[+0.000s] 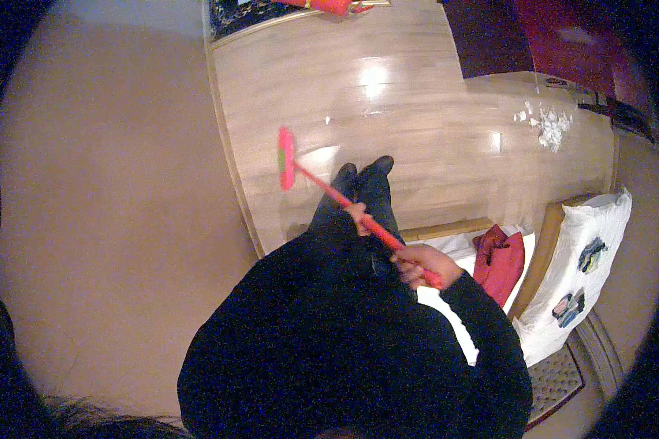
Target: The person wipes a red desk and chair with a gray cloth, then sweeps the floor with a red broom, gathering debris into a pile. The person then picks up a red cloth from the bed and places it on the desk.
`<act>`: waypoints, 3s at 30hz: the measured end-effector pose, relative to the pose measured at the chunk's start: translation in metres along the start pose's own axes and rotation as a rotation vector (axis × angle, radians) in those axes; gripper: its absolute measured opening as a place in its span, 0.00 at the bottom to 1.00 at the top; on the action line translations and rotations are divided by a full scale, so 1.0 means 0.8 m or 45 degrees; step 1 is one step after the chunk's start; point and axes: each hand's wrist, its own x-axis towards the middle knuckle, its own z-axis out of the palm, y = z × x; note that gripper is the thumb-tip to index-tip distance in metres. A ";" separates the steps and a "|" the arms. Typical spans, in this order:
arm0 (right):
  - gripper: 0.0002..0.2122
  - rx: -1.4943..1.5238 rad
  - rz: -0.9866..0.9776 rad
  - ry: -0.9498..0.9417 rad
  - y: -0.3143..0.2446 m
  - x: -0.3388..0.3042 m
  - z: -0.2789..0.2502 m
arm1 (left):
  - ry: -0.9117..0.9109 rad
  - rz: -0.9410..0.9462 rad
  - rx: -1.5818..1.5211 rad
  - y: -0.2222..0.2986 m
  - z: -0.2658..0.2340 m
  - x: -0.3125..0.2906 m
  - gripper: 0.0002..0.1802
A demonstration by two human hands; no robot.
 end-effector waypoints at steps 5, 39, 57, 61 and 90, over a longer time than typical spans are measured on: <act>0.06 -0.007 -0.332 0.195 0.068 -0.089 0.008 | -0.170 -0.181 -0.125 0.000 0.122 -0.030 0.13; 0.04 0.245 -0.702 -0.083 0.050 -0.242 -0.252 | 0.008 0.007 0.309 0.033 0.425 0.048 0.19; 0.08 0.461 -0.733 -0.383 -0.162 -0.324 -0.253 | 0.154 0.567 0.557 0.235 0.541 0.086 0.19; 0.07 0.499 -0.823 -0.594 -0.304 -0.303 -0.229 | 0.102 1.024 0.873 0.407 0.552 0.091 0.18; 0.12 0.871 -0.674 -0.995 -0.419 -0.277 -0.258 | 0.096 0.758 0.715 0.486 0.588 0.178 0.19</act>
